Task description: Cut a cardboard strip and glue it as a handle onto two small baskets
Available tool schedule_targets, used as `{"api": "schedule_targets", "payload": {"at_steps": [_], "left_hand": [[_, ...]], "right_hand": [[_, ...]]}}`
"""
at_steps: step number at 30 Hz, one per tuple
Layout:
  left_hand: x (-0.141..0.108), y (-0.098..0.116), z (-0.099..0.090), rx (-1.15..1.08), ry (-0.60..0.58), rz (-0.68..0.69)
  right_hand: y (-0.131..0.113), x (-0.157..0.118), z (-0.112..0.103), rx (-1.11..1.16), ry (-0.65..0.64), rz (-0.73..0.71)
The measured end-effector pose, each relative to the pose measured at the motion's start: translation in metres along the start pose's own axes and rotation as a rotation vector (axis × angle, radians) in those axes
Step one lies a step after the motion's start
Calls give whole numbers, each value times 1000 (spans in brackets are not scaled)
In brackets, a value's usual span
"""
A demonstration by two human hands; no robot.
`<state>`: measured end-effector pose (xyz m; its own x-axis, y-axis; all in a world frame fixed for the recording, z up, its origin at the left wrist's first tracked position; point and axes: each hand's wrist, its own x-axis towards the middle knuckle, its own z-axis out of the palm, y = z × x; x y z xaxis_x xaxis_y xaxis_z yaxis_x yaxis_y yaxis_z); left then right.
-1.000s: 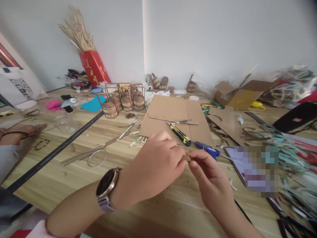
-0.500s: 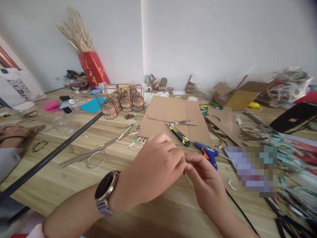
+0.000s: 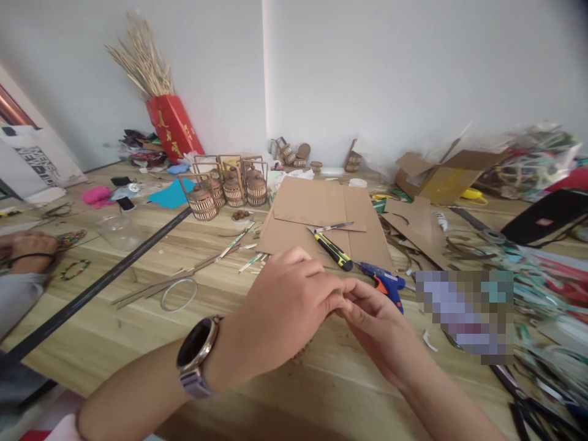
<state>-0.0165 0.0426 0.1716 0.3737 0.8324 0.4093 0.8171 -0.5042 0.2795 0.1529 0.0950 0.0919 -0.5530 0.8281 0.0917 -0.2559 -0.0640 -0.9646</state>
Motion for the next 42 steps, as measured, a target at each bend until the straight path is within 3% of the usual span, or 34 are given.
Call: {"api": "schedule_targets", "payload": {"at_steps": [7,12,20,25,31,37,42], "left_hand": [[-2,1,-2,-21,12,14],[-2,1,-2,-5,28,58],[-4,0,0,-35,57,63],[-17,-15,-11,-132,130,-102],[-29,-36,-8,-513,-16,-422],[-30,-37,6,-739,67,-461],[-30,-37,5,-775,85,-489]], "right_hand": [[-6,7,-12,-40,-105,62],[-11,13,-10,109,-216,127],[-3,13,-6,146,-223,131],[1,11,-6,151,-184,122],[4,12,-4,186,-189,138],[3,13,2,187,-176,113],[3,10,3,183,-180,106]]}}
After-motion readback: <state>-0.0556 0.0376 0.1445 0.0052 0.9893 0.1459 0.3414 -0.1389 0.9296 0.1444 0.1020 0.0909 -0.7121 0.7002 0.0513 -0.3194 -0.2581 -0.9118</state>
